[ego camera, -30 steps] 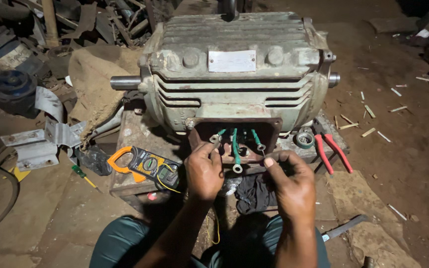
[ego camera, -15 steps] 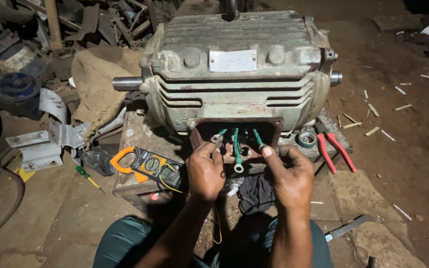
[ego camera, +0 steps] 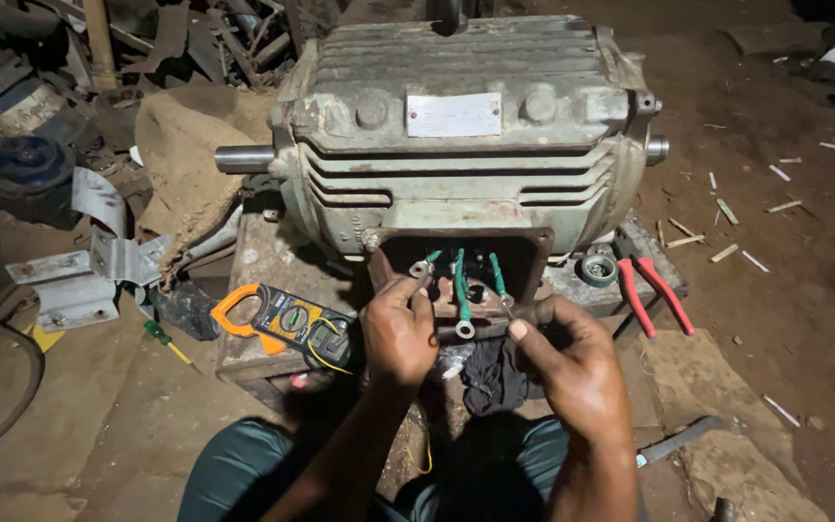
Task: The person connects green wires to terminals inside an electric motor's junction box. They use a multimeter to test connections and then secure the wires with pliers.
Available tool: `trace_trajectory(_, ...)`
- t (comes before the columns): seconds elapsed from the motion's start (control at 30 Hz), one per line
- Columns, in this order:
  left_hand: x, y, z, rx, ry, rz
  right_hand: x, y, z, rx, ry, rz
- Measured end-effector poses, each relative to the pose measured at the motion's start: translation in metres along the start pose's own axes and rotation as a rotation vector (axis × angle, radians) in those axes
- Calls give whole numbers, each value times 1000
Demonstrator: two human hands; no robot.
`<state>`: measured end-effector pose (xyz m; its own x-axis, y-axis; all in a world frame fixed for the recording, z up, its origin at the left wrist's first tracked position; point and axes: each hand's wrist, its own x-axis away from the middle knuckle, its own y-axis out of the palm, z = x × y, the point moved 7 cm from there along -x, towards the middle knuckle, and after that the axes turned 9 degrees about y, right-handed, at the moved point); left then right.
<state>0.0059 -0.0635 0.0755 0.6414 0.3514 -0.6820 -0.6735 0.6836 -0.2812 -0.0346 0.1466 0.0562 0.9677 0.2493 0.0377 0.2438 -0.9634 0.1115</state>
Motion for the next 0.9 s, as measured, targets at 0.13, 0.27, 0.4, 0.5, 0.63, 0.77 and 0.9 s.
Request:
trace_trajectory(0.13, 0, 0, 0, 35, -11, 19, 11, -7, -11, 305, 24, 35)
trace_trajectory(0.27, -1, 0, 2, 22, 8, 6, 31, -9, -20, 330, 67, 18)
trace_trajectory(0.4, 0, 1, -2, 9, -52, -3, 32, 19, -24, 62, -10, -149)
trace_trajectory(0.5, -2, 0, 0, -22, -23, 7, 28, 30, -17, -8, 64, -175)
trace_trajectory(0.63, -4, 1, 1, -40, -56, -3, 29, 32, -18, -40, 85, -165)
trace_trajectory(0.77, 2, 5, -10, 51, -285, -44, 29, 37, -25, -144, -5, -171)
trace_trajectory(0.9, -2, 0, 1, 32, -111, 6, 24, 37, -17, -41, 21, -66)
